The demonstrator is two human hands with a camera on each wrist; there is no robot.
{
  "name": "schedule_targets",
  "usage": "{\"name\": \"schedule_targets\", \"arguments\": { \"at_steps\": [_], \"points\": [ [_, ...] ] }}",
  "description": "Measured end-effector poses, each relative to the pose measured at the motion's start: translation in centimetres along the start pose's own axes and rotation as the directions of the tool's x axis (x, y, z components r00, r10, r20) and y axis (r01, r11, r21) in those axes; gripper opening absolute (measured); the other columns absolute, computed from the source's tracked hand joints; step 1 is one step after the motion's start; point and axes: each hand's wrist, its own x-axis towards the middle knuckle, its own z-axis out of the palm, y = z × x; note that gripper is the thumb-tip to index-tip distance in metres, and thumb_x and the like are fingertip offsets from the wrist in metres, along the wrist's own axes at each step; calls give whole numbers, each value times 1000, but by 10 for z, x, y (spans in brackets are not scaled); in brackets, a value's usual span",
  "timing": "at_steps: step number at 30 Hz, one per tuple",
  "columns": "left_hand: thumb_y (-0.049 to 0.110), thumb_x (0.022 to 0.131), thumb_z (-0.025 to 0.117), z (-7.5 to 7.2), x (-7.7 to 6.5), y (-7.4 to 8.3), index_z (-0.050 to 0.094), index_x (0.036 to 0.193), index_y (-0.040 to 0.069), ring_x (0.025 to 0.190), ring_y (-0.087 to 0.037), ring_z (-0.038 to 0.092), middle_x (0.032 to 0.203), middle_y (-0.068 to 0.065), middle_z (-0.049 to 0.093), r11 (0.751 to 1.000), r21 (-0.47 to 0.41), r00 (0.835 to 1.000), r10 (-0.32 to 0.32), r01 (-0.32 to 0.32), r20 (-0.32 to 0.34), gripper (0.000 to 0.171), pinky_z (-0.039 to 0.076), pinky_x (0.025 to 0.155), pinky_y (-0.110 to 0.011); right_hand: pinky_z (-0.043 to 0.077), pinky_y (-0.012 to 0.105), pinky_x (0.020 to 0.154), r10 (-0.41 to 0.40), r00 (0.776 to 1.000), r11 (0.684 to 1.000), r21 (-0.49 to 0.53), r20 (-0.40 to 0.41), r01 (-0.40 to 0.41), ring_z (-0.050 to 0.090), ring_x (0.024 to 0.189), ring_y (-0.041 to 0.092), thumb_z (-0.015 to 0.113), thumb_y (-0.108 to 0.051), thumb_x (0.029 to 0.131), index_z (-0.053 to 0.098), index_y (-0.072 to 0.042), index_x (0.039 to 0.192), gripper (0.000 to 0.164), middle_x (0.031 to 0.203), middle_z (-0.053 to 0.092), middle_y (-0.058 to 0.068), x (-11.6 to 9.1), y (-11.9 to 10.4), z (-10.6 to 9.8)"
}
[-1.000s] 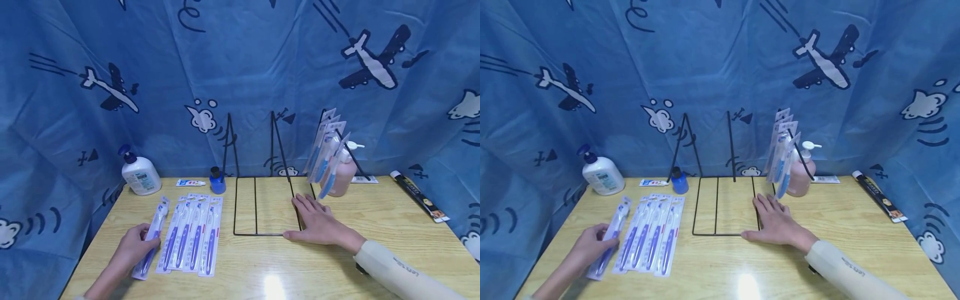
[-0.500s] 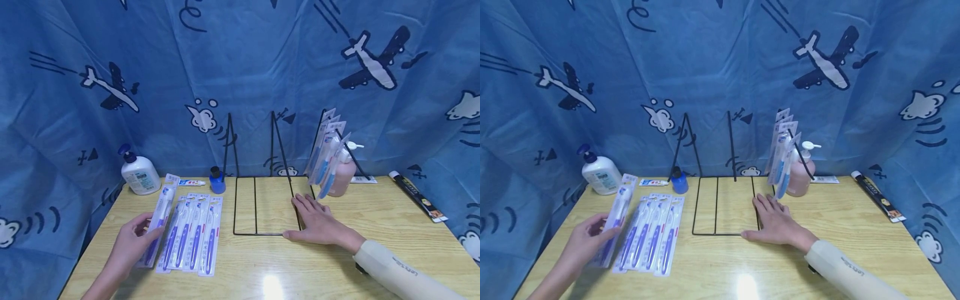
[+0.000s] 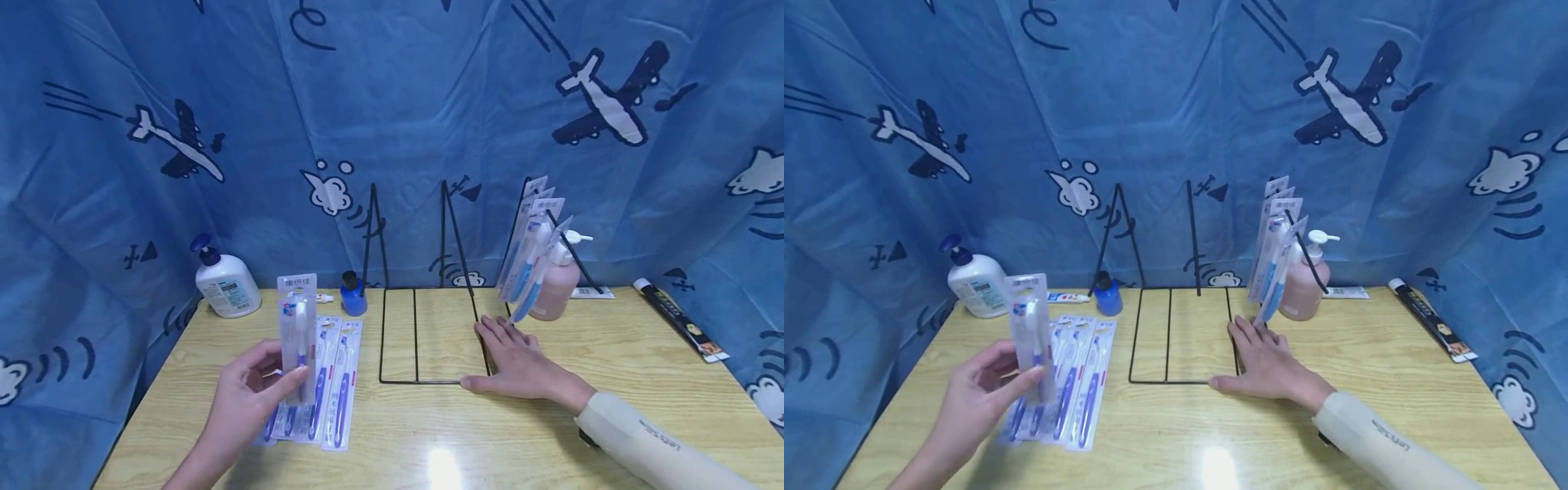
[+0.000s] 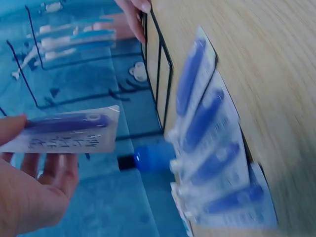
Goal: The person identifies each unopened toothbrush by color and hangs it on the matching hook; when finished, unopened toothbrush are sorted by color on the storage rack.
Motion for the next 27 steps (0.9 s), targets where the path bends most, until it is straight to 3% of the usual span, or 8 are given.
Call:
{"name": "schedule_targets", "arguments": {
  "at_steps": [3, 5, 7, 12, 16, 23, 27],
  "points": [
    [8, 96, 86, 11, -7, 5, 75, 128, 7, 108, -23, 74, 128, -8, 75, 994, -48, 994, 102, -100, 33, 34, 61, 91, -30, 27, 84, 110, -3, 1000, 1000, -2, 4, 3, 24, 158, 56, 67, -77, 94, 33, 3, 168, 114, 175, 27, 27, 0, 0, 0],
    [4, 95, 86, 19, -11, 8, 76, 125, 6, 103, -23, 76, 122, -7, 78, 982, -77, 982, 179, -174, 59, 32, 61, 88, -31, 27, 84, 110, -5, 1000, 1000, -3, 3, 5, 24, 158, 55, 67, -77, 94, 33, 3, 168, 114, 175, 27, 27, 0, -1, -1],
    [-2, 94, 84, 27, -12, 9, 77, 121, 4, 100, -24, 77, 117, -8, 80, 961, -118, 960, 263, -251, 99, 29, 62, 88, -33, 28, 84, 109, -5, 1000, 1000, -8, -4, 5, 24, 158, 55, 68, -77, 94, 33, 3, 168, 114, 174, 28, 27, 0, 0, -1],
    [-5, 95, 82, 44, -9, 8, 78, 117, 4, 94, -23, 77, 110, -8, 82, 919, -193, 911, 376, -344, 169, 25, 61, 86, -34, 28, 83, 109, -13, 1000, 1000, -16, -11, 13, 22, 159, 54, 67, -76, 94, 33, 3, 168, 114, 175, 27, 27, 0, 2, 0],
    [-4, 94, 82, 54, -3, 3, 78, 116, 4, 90, -23, 77, 108, -8, 82, 910, -212, 901, 394, -355, 183, 24, 62, 83, -35, 27, 83, 111, -13, 1000, 1000, -9, -6, 13, 21, 159, 54, 67, -76, 95, 32, 4, 168, 114, 175, 26, 27, 0, 4, 1],
    [-2, 93, 84, 62, 13, -9, 78, 115, 5, 90, -23, 76, 108, -5, 82, 929, -184, 924, 350, -321, 154, 25, 60, 82, -33, 26, 84, 111, -16, 1000, 1000, -5, -2, 16, 21, 159, 55, 67, -76, 95, 31, 4, 168, 114, 175, 25, 27, 1, 5, 1],
    [0, 94, 85, 67, 20, -11, 78, 117, 7, 95, -24, 76, 112, -3, 82, 930, -181, 924, 349, -321, 154, 25, 59, 89, -33, 26, 84, 110, -16, 1000, 1000, -12, -3, 16, 22, 159, 55, 67, -76, 95, 31, 4, 169, 114, 175, 25, 27, 1, 5, 1]
  ]
}}
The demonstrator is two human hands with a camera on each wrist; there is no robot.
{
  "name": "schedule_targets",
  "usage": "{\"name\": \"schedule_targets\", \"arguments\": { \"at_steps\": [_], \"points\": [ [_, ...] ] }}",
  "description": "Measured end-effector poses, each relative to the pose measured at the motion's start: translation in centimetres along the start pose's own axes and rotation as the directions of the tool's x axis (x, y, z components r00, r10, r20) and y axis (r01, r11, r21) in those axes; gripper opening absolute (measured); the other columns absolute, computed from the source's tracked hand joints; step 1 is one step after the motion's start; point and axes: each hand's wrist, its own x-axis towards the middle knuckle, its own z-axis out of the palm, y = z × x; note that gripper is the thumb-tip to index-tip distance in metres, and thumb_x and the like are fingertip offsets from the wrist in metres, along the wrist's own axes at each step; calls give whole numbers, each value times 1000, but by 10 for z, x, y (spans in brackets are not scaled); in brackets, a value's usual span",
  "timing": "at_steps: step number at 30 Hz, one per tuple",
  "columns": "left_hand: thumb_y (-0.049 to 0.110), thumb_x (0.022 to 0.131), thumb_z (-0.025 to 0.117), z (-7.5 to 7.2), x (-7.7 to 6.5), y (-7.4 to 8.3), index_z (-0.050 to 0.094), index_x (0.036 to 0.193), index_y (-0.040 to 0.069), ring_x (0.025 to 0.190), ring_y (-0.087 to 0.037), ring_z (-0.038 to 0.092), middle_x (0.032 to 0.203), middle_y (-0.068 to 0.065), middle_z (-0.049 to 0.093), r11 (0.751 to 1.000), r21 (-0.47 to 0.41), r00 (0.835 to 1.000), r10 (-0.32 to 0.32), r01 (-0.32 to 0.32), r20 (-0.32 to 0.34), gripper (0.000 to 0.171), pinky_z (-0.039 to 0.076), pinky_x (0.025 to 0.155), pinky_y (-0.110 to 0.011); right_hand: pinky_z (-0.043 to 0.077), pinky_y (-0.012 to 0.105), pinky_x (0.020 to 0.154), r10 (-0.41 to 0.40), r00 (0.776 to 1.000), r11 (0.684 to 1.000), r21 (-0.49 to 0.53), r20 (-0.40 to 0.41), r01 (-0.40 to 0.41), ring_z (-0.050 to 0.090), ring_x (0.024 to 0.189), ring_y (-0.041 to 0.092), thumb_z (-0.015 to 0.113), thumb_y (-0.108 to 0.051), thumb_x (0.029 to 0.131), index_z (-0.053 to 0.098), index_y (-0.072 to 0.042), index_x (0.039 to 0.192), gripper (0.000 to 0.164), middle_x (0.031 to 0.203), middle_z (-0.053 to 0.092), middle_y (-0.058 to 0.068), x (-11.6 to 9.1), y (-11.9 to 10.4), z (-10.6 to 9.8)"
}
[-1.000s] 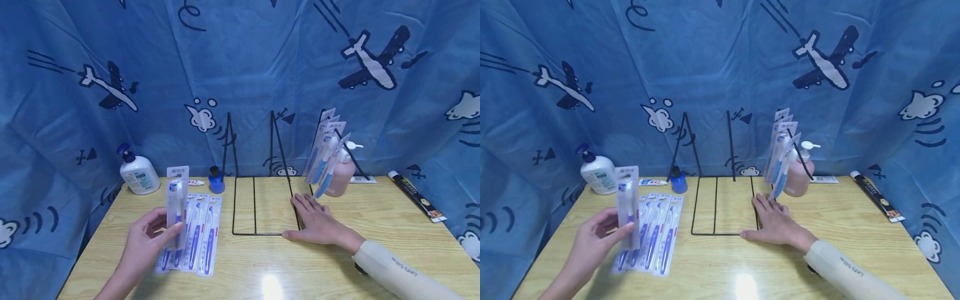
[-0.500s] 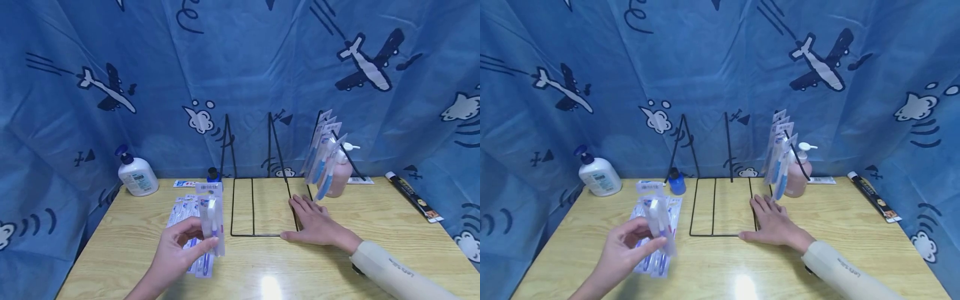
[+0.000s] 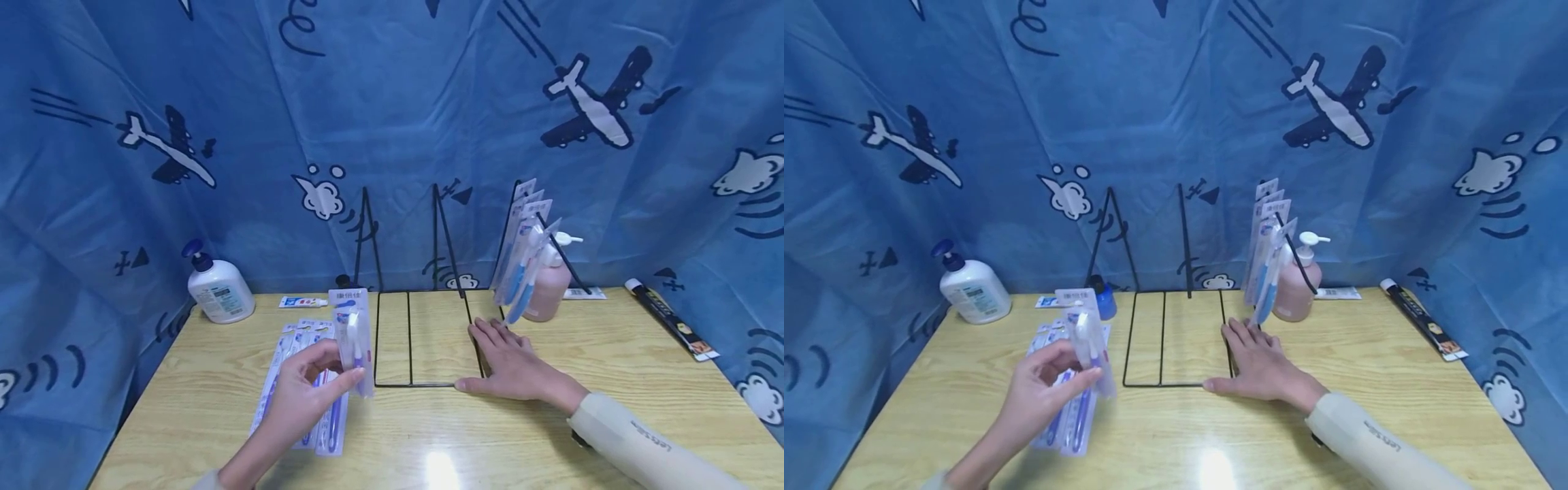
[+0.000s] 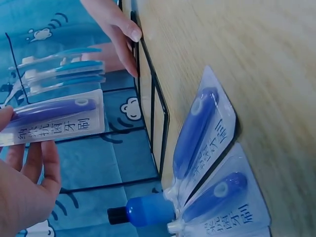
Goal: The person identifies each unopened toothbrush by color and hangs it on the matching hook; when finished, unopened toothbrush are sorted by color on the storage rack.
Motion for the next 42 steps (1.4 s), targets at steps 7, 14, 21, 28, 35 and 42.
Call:
{"name": "schedule_targets", "arguments": {
  "at_steps": [7, 14, 21, 28, 35, 42],
  "points": [
    [4, 95, 85, 4, 10, -6, 77, 119, 11, 101, -23, 74, 112, 1, 81, 1000, 23, 1000, 9, -8, -7, 26, 52, 102, -33, 28, 84, 110, 5, 1000, 1000, -3, 0, -5, 21, 159, 54, 67, -76, 96, 31, 3, 169, 114, 175, 25, 27, -1, -1, 0],
    [2, 96, 84, 5, 27, -17, 76, 122, 8, 97, -22, 75, 116, -2, 81, 999, 17, 999, 30, -30, -15, 28, 55, 84, -30, 27, 84, 110, 3, 1000, 1000, -4, -1, -3, 20, 159, 54, 66, -76, 96, 31, 4, 169, 114, 175, 25, 27, -1, 0, -1],
    [2, 103, 76, 4, 60, -30, 68, 132, 4, 98, -21, 72, 118, -9, 80, 997, 24, 997, 71, -70, -32, 30, 55, 84, -26, 27, 84, 110, 4, 1000, 1000, -5, 0, -4, 21, 159, 54, 65, -77, 96, 31, 4, 169, 114, 175, 25, 26, -1, 1, -1],
    [4, 106, 72, 10, 94, -40, 64, 134, 3, 96, -20, 69, 115, -13, 74, 997, 37, 994, 71, -69, -82, 29, 54, 82, -25, 27, 84, 110, -1, 1000, 1000, -1, 8, 1, 20, 159, 54, 65, -77, 96, 30, 3, 169, 114, 176, 24, 26, -2, 1, 0],
    [10, 108, 72, 15, 118, -43, 61, 137, 2, 90, -20, 67, 124, -11, 61, 988, 147, 986, 78, -56, -148, 32, 51, 70, -21, 26, 84, 110, 4, 1000, 1000, 13, 18, -4, 18, 160, 54, 66, -76, 96, 29, 3, 169, 114, 176, 23, 27, -2, 0, -1],
    [16, 108, 72, 16, 136, -45, 62, 136, 6, 81, -21, 64, 121, -11, 63, 985, 163, 984, 87, -61, -155, 31, 48, 63, -23, 27, 83, 111, 8, 1000, 1000, 0, 13, -8, 19, 160, 54, 65, -77, 96, 30, 3, 169, 114, 176, 24, 27, -2, 1, -1]
  ]
}}
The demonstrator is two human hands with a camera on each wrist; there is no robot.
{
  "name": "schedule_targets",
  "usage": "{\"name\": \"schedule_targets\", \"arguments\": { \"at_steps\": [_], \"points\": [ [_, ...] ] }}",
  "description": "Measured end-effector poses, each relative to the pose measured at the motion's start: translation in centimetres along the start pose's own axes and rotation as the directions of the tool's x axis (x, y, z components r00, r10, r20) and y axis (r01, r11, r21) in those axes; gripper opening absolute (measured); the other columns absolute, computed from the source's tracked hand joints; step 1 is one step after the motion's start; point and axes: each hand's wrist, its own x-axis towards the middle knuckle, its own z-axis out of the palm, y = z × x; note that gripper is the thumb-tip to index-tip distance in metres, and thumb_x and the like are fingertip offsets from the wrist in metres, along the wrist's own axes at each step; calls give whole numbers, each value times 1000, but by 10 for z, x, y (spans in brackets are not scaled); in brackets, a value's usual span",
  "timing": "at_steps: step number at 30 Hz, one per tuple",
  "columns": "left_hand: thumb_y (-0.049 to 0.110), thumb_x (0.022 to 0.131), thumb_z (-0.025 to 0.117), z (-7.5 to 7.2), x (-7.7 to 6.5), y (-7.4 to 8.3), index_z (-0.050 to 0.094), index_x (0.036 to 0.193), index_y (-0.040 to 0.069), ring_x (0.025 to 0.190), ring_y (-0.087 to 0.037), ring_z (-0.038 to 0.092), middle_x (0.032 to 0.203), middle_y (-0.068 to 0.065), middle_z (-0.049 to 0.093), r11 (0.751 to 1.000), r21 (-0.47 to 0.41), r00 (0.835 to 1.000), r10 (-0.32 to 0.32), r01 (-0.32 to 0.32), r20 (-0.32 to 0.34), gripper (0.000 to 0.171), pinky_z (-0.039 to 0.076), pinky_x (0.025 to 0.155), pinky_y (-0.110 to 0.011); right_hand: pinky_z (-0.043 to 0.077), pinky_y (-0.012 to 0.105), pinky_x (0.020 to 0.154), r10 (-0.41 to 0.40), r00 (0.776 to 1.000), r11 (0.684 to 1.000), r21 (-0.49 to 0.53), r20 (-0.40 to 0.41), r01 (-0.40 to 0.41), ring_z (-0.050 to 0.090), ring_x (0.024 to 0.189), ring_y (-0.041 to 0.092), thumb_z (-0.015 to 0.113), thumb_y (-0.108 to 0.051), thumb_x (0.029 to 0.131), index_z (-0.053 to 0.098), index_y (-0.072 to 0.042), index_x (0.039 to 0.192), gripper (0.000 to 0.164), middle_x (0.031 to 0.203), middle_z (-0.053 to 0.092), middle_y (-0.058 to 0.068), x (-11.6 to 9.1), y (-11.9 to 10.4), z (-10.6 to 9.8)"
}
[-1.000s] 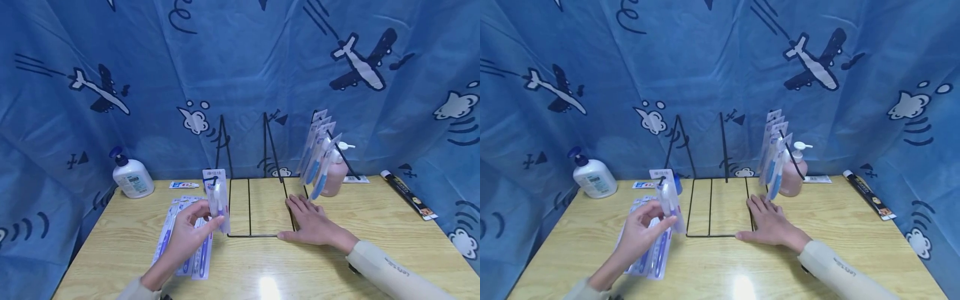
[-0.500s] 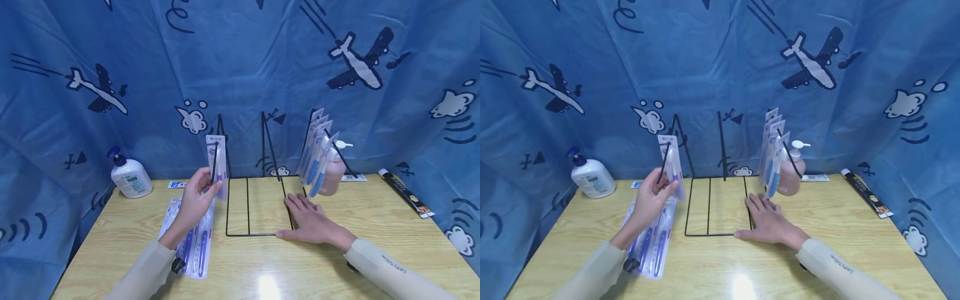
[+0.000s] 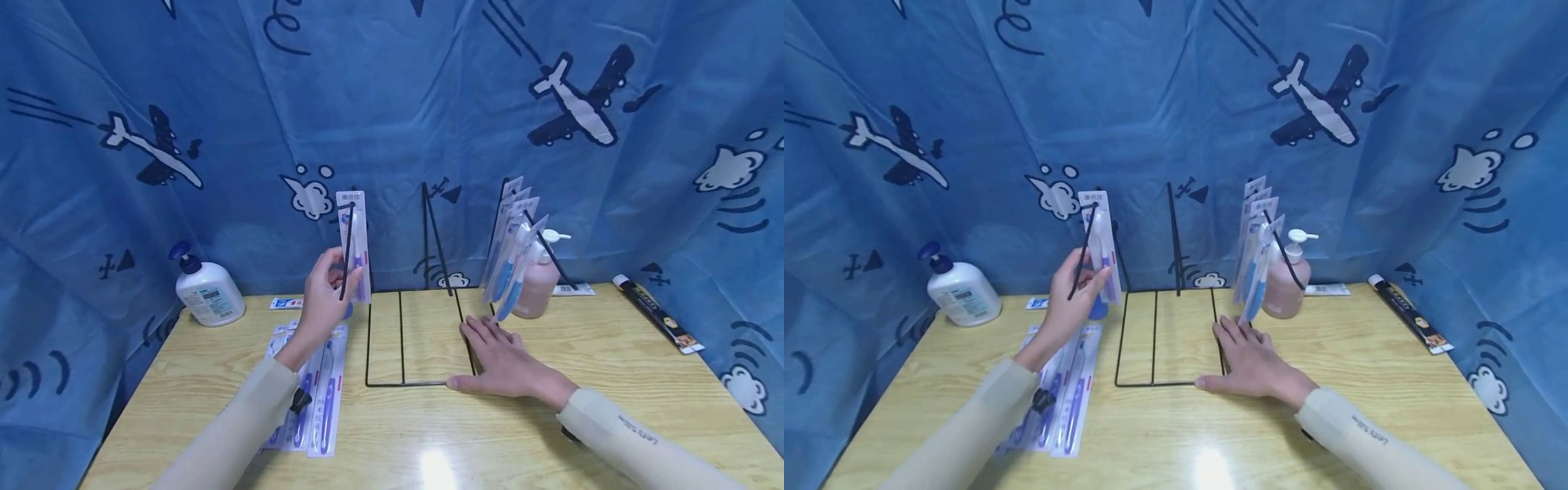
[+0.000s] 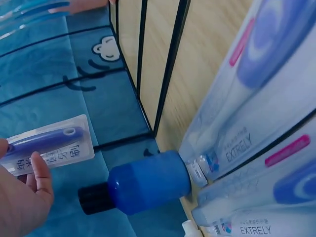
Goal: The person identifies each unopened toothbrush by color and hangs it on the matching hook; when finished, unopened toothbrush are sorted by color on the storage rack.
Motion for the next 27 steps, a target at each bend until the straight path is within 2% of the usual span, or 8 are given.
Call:
{"name": "schedule_targets", "arguments": {
  "at_steps": [3, 6, 11, 14, 17, 20, 27],
  "points": [
    [17, 108, 73, 1, 4, -3, 62, 136, 5, 76, -21, 60, 120, -12, 65, 1000, 9, 1000, -7, 7, -6, 33, 45, 60, -24, 27, 83, 111, 1, 1000, 1000, 3, -1, -1, 19, 160, 54, 66, -76, 96, 30, 4, 169, 114, 176, 24, 27, 0, 0, 1],
    [17, 107, 74, 0, 4, -4, 59, 142, 5, 81, -24, 61, 126, -13, 64, 999, 40, 1000, -26, 26, -6, 40, 48, 65, -24, 26, 84, 111, -4, 1000, 1000, 3, 4, 4, 18, 160, 54, 65, -76, 97, 29, 3, 169, 113, 176, 23, 27, -1, 0, 2],
    [18, 105, 74, -5, -3, -2, 52, 152, 10, 118, -35, 62, 146, -11, 55, 996, 85, 1000, -22, 22, 1, 53, 55, 86, -39, 25, 85, 111, -6, 1000, 1000, 8, 10, 6, 17, 160, 54, 64, -76, 98, 28, 3, 170, 113, 177, 21, 26, 0, -1, 2],
    [17, 105, 75, -9, -7, 1, 52, 153, 9, 129, -39, 60, 150, -13, 54, 995, 100, 1000, -7, 7, -6, 54, 55, 93, -47, 25, 84, 111, -2, 1000, 1000, 13, 12, 2, 17, 160, 54, 64, -76, 98, 27, 3, 170, 113, 177, 21, 26, -1, -1, 1],
    [14, 105, 75, -16, -13, 4, 52, 154, 7, 129, -36, 62, 150, -14, 54, 994, 105, 1000, -10, 11, -10, 54, 56, 94, -45, 25, 84, 112, 1, 1000, 1000, 15, 15, -2, 17, 160, 54, 64, -76, 97, 27, 3, 170, 113, 176, 21, 27, -1, -1, 1],
    [12, 105, 74, -27, -23, 7, 52, 153, 6, 127, -32, 62, 148, -15, 55, 997, 77, 1000, -24, 26, -16, 53, 56, 94, -37, 25, 83, 112, 4, 1000, 1000, 16, 15, -4, 17, 160, 54, 64, -75, 97, 28, 3, 170, 113, 176, 21, 27, -2, -1, 0],
    [6, 105, 72, -56, -53, 5, 52, 149, -1, 128, -31, 62, 143, -14, 59, 993, -16, 992, -120, 119, -32, 49, 51, 94, -22, 24, 84, 113, 3, 1000, 1000, 14, 15, -3, 16, 161, 54, 64, -76, 97, 27, 2, 170, 113, 177, 20, 26, -2, -2, -1]
  ]
}}
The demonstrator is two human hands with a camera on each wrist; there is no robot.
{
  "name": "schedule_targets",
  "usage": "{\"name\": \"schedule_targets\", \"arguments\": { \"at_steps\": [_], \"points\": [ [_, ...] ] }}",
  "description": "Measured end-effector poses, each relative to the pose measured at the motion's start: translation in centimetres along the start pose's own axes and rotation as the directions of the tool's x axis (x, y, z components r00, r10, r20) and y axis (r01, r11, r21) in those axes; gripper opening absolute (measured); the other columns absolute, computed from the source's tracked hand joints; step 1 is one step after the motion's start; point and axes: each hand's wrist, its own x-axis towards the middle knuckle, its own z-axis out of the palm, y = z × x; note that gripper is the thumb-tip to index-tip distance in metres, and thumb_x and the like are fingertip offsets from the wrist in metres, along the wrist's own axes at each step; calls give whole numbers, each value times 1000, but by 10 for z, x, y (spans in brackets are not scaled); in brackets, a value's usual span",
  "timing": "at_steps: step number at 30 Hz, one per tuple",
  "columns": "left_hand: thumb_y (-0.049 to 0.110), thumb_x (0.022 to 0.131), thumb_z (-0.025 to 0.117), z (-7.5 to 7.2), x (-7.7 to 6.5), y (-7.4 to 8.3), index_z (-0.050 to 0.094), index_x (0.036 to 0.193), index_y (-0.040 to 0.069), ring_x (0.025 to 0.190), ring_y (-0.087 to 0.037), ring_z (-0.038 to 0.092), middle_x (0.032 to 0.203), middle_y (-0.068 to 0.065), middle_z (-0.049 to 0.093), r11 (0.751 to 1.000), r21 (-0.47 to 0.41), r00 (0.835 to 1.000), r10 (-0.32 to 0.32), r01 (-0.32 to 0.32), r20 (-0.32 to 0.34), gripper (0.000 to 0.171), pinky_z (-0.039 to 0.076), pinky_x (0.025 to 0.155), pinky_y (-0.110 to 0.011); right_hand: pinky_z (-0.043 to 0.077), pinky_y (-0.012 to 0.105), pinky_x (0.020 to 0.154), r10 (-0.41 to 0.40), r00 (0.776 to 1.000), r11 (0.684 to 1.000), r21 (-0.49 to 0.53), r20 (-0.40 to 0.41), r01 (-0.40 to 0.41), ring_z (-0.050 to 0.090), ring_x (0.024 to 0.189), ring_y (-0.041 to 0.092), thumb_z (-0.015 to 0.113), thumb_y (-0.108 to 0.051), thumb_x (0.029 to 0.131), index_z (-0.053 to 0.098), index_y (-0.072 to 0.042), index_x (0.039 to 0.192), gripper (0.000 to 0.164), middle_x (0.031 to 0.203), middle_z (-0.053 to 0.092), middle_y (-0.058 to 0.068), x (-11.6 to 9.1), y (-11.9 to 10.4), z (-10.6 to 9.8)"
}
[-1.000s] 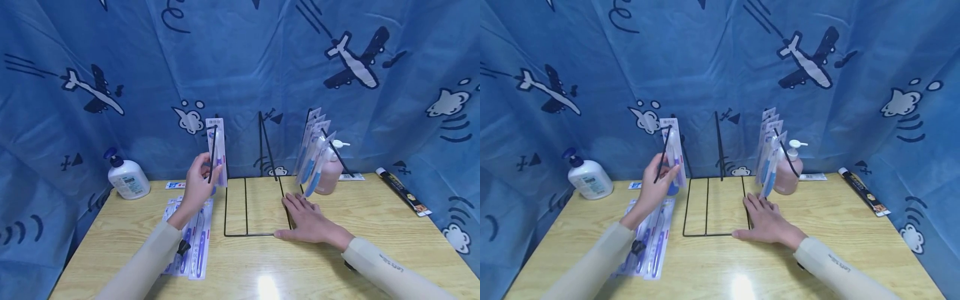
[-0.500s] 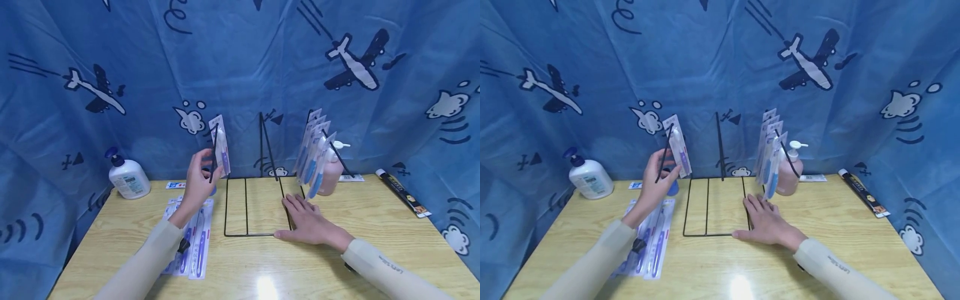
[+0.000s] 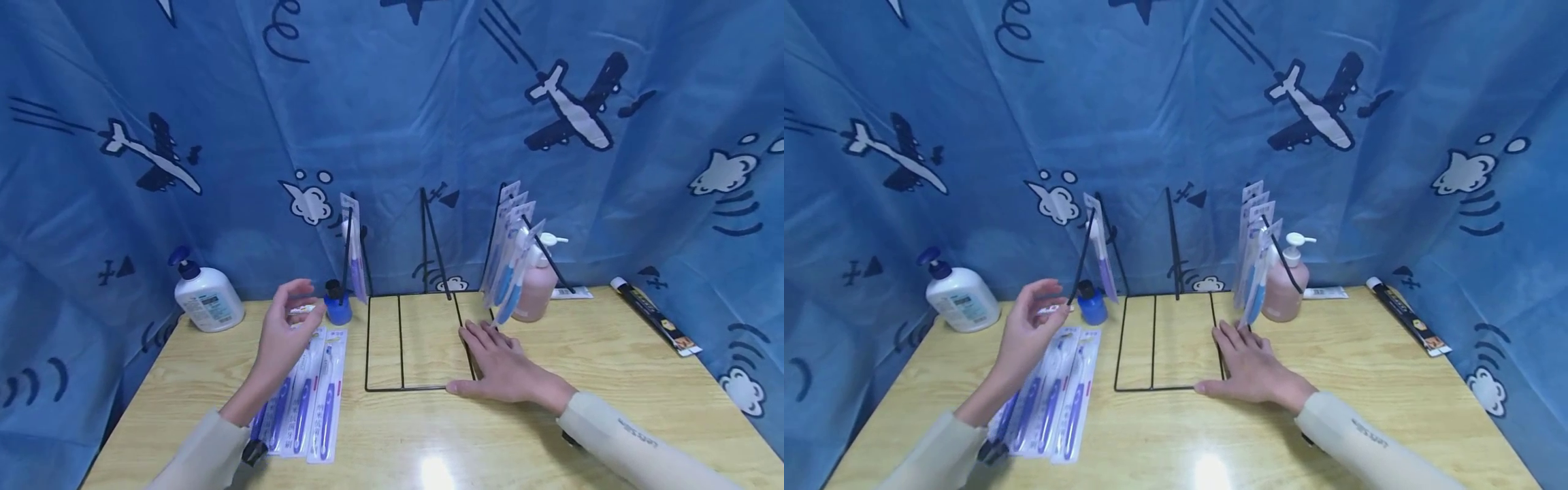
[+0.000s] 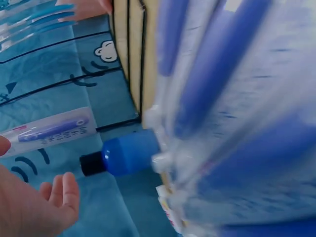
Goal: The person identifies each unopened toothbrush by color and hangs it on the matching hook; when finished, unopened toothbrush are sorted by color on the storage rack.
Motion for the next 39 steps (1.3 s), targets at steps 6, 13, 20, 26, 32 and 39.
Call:
{"name": "schedule_targets", "arguments": {
  "at_steps": [6, 13, 20, 26, 32, 39],
  "points": [
    [12, 107, 71, -23, -26, -6, 51, 148, -1, 134, -33, 58, 145, -16, 57, 992, 52, 993, -114, 116, -32, 48, 49, 100, -23, 25, 84, 112, 3, 1000, 1000, -17, 4, -3, 17, 161, 53, 63, -77, 98, 27, 3, 170, 113, 177, 21, 26, 1, -1, 1],
    [16, 104, 71, -49, -54, -18, 46, 153, -1, 138, -40, 52, 152, -23, 50, 903, 245, 933, -319, 353, -170, 57, 46, 112, -52, 26, 83, 112, -5, 1000, 1000, -16, -3, 5, 17, 161, 53, 64, -75, 98, 27, 3, 170, 112, 176, 21, 27, 1, -1, 1],
    [19, 101, 75, -62, -67, -38, 37, 157, -9, 126, -45, 53, 144, -31, 48, 776, 386, 857, -509, 498, -82, 73, 46, 105, -58, 25, 82, 113, 5, 1000, 1000, -18, -3, -5, 17, 160, 54, 64, -75, 98, 28, 3, 170, 112, 176, 22, 27, 1, 1, 0],
    [12, 97, 78, -72, -69, -46, 39, 151, -14, 99, -35, 57, 116, -25, 55, 723, 494, 837, -546, 483, -18, 72, 49, 80, -42, 25, 83, 113, -1, 1000, 1000, -10, -3, 1, 17, 160, 54, 64, -74, 98, 28, 3, 170, 112, 176, 22, 27, 0, 0, 1],
    [14, 100, 76, -82, -69, -46, 44, 145, -17, 85, -28, 55, 97, -17, 55, 687, 510, 793, -609, 518, 16, 64, 46, 69, -38, 25, 83, 112, 3, 1000, 1000, -13, 5, -3, 16, 161, 53, 64, -75, 98, 27, 3, 170, 112, 177, 21, 27, 0, 1, 0],
    [17, 100, 76, -95, -71, -47, 51, 138, -15, 91, -31, 56, 102, -18, 56, 649, 519, 758, -652, 557, 3, 55, 47, 74, -41, 24, 82, 114, 2, 1000, 1000, -11, 9, -2, 16, 161, 53, 63, -76, 98, 27, 3, 170, 113, 176, 21, 27, 1, 1, 1]
  ]
}}
